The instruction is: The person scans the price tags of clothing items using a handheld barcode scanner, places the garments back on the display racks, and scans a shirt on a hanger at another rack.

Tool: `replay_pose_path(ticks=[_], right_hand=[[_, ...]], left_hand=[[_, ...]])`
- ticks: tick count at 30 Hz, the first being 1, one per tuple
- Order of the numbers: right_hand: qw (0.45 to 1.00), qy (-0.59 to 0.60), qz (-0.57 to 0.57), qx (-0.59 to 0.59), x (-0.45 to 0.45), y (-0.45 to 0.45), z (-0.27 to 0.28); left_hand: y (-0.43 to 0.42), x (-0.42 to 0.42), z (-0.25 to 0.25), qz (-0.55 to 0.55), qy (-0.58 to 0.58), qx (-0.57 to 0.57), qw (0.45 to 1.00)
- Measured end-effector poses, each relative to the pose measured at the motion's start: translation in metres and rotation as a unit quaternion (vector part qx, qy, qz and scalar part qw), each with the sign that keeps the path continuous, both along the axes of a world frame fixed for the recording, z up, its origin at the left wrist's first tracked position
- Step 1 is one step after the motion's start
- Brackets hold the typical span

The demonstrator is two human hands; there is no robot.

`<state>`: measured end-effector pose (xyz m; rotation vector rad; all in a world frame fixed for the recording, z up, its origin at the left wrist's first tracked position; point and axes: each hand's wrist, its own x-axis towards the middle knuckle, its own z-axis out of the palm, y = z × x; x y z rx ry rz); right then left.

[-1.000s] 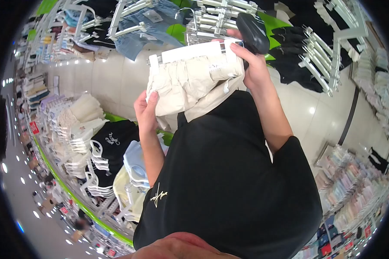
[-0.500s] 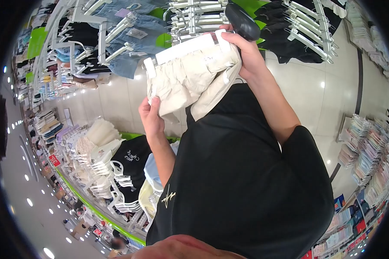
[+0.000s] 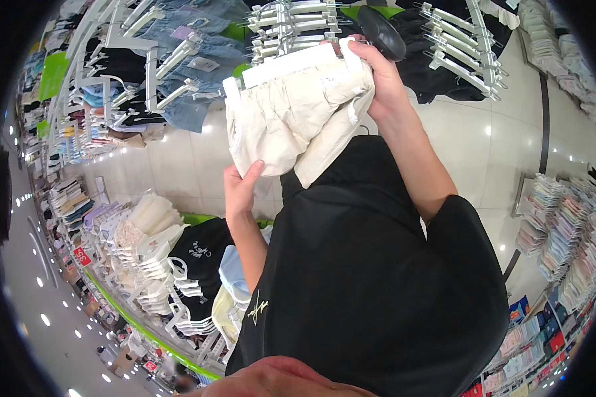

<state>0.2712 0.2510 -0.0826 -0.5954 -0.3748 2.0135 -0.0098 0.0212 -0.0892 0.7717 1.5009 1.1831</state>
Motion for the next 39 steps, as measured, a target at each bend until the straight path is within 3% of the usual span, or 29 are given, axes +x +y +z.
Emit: replay_pose_path(ticks=[13,18,39], right_hand=[[0.998,0.02,-0.068,0.002,0.008,0.024,0.012],[0.999,0.011,-0.031,0.004,0.014,0.033,0.005],[0.999,0.028,-0.037,-0.026,0.02,0.041,0.012]], left_hand=[[0.004,-0.002,0.0,0.053,-0.02,-0.003,0.998],[0.012,0.002,0.01,0.093,-0.033,-0.019,0.995],[0.01,0.004,0.014,0.058,-0.015,-0.009,0.998]])
